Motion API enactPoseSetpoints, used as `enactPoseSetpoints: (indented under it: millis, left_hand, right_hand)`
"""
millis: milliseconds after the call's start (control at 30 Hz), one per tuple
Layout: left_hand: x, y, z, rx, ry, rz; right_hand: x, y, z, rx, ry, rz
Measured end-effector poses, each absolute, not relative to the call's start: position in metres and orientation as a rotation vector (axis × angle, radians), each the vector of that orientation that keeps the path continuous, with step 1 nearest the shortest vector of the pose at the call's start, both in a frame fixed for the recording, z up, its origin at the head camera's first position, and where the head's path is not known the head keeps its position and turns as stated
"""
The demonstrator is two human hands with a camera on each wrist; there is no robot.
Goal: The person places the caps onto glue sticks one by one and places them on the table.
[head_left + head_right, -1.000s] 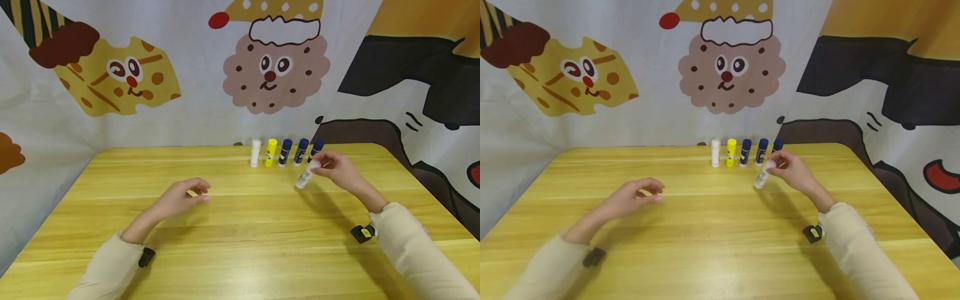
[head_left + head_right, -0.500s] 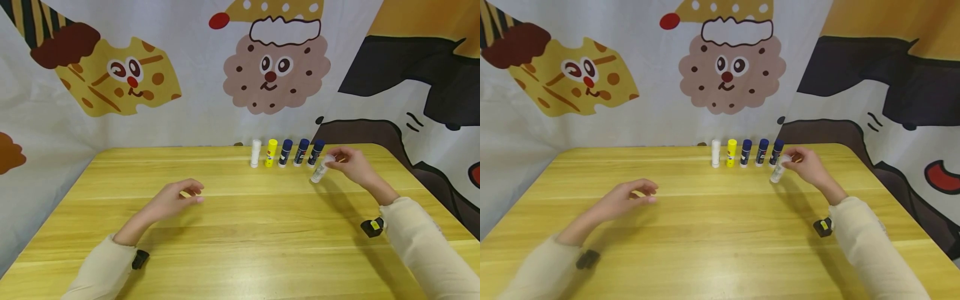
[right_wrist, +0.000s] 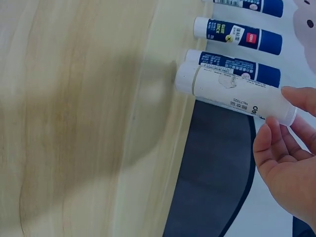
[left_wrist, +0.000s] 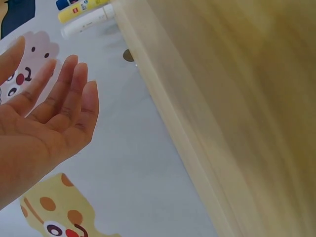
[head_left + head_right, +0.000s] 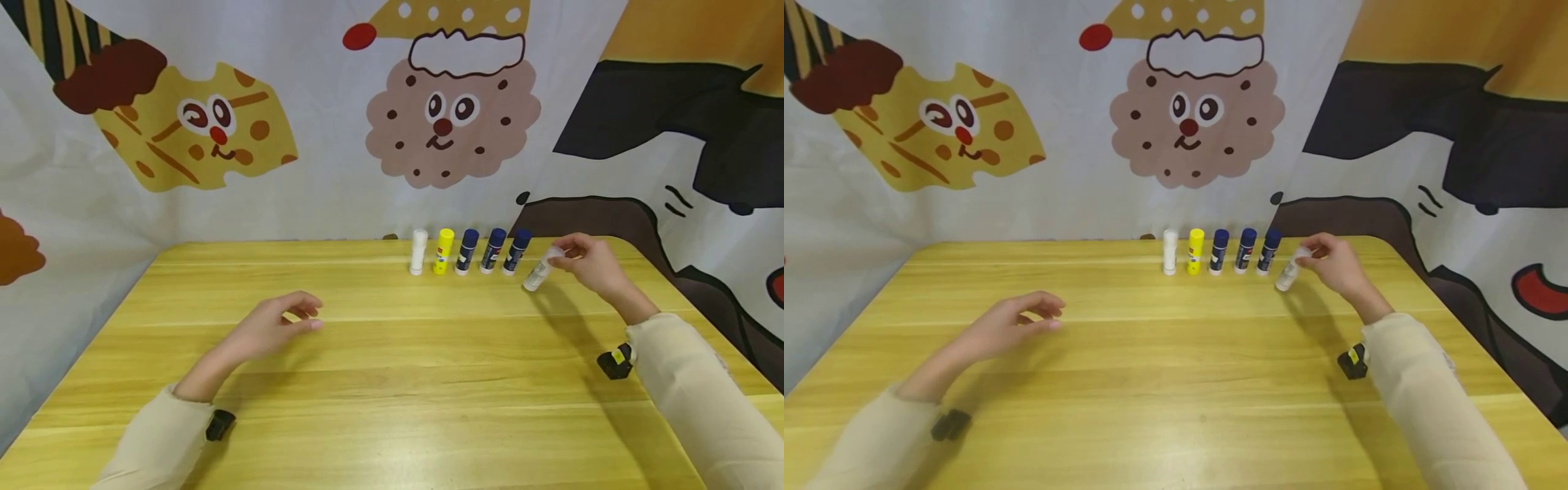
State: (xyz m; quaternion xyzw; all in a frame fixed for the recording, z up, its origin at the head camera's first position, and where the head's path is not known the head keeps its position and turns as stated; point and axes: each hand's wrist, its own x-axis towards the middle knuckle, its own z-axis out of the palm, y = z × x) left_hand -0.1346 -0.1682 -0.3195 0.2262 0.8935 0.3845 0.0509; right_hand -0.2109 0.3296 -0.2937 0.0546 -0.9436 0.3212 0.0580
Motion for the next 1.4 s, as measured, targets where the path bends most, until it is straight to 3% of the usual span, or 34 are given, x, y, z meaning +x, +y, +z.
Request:
enactPoseSetpoints:
  millis: [1400]
  left_hand:
    - [-0.13, -0.199, -0.321, 0.578, 2.777, 1.143]
  right_hand:
    - [-0.24, 0.331, -0.303, -0.029, -2.779, 1.046]
